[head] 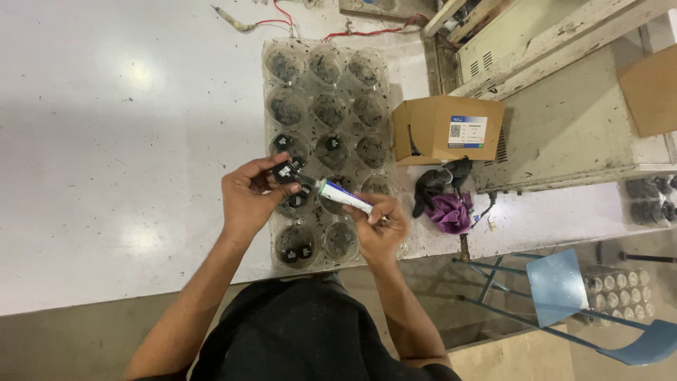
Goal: The person picks small black electrical components one at a time from a plastic tray and squeezes adhesive from a tube onto each one, then places the treated component back into the tray. The person repeats this gluing cycle across the tray and moves the adhesive tube between hands while working.
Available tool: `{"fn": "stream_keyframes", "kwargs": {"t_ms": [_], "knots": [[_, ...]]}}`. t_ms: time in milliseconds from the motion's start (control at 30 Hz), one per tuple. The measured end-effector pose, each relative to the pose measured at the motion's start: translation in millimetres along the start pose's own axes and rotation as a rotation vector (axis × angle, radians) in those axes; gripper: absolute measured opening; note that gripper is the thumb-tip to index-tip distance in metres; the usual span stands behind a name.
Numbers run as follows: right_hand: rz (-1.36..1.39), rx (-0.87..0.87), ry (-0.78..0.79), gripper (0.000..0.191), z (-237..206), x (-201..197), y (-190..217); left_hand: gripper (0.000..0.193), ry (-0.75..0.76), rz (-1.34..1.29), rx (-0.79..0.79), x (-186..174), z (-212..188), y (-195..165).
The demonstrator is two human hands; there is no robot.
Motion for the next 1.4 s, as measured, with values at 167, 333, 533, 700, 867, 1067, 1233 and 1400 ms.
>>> {"fn": "stream_keyframes", "kwargs": {"t_ms": [167,333,533,700,867,1067,1233,1400], "knots": [[-0.070,-0.044,0.024,0.037,-2.2,-2.9,23.6,0.044,-0.008,-0.054,-0.029,1.4,-5.9,-15.8],[-0.221,-0.176,0.043,0.039,4.9,1.5,47.6,0.037,-0.012,-0.115,0.001,5.8,-11.1,-24.5],[-0.275,-0.206,0.045,0.042,4.5,6.0,59.3,0.038,-0.003,-0.153,0.004,8.6,-15.4,-23.7],[-0.288,-0.228,0.050,0.043,3.9,7.2,62.4,0.038,0.002,-0.068,0.019,10.4,-22.6,-29.1],[-0.321,-0.258,0.074,0.043,4.6,9.9,67.8,0.041,0.024,-0.045,0.007,13.6,-24.6,-32.0],[-0.451,-0.347,0.091,0.046,4.8,14.6,78.5,0.043,0.028,-0.020,-0.018,13.7,-26.9,-28.6],[-0.478,-0.350,0.108,0.046,5.3,13.0,81.0,0.044,0.058,-0.046,-0.075,15.8,-27.1,-19.2],[-0.473,-0.350,0.108,0.046,4.8,11.3,81.1,0.043,0.067,-0.125,-0.068,16.9,-26.3,-11.6]]}}
Point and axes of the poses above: each hand's wrist, its own z-axis towards the middle knuckle, its own x-axis out of the palm, y = z × x, the point moved 8 cm from there along z, towards the middle knuckle
